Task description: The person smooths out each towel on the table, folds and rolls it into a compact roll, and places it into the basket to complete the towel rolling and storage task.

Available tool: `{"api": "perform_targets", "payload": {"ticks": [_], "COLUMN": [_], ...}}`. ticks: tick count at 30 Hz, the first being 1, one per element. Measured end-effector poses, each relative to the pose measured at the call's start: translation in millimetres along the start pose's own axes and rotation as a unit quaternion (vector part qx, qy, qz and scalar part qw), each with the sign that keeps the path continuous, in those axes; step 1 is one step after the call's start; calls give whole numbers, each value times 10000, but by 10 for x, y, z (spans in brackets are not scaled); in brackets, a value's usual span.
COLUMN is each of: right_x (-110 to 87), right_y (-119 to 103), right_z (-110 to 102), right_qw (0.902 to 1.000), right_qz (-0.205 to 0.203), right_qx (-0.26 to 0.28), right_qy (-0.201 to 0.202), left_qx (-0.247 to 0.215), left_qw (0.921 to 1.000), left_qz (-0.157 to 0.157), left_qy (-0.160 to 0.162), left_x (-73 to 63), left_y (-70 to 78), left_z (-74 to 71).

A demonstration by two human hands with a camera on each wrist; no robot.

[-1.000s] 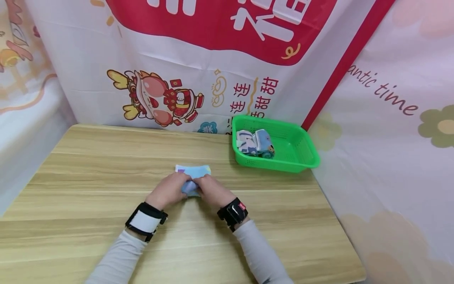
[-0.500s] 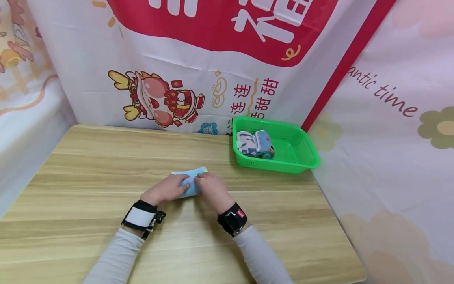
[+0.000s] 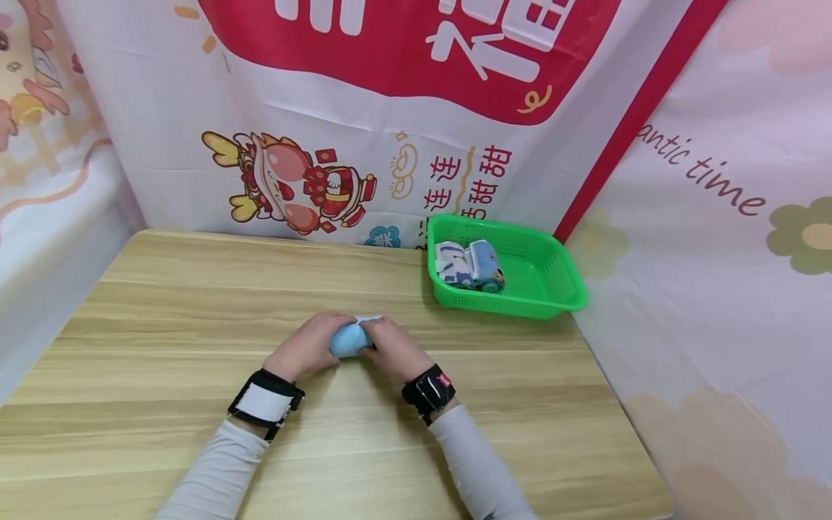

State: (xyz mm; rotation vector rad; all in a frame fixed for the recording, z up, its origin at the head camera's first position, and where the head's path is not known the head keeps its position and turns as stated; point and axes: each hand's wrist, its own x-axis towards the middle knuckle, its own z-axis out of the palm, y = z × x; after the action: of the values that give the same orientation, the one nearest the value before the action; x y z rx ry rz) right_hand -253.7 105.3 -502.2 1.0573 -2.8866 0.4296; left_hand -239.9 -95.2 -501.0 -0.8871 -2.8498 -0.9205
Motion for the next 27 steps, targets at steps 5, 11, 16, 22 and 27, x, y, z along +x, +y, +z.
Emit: {"api": "perform_targets", "payload": {"ticks": [5,11,16,22,27], "right_x": [-12,-27,-36,-56,-54], "right_y": [51,68,43,-73,-135], "right_z": [-69,-70,-61,-128,-85], "right_qw": [9899,9779,9843,9992,9993], "right_qz": [128,538,743,389,120], "right_qx": [1207,1678,1344,29,-338], "right_qy": [-735,-1126,-868,-43,-69], "left_qx": [-226,68,234,7,-350], "left_qw": [9992,9985,9987,9990,9975], "left_qz": [-38,-348,-402,-414,-497], "left_qy": [-316,-422,-210,-176,-364], "left_x": [-24,-60,-57,-34,-41], "left_y": [-17,1,-12,-67,-92], "left_z": [-26,-48,-6,-18,-68]}}
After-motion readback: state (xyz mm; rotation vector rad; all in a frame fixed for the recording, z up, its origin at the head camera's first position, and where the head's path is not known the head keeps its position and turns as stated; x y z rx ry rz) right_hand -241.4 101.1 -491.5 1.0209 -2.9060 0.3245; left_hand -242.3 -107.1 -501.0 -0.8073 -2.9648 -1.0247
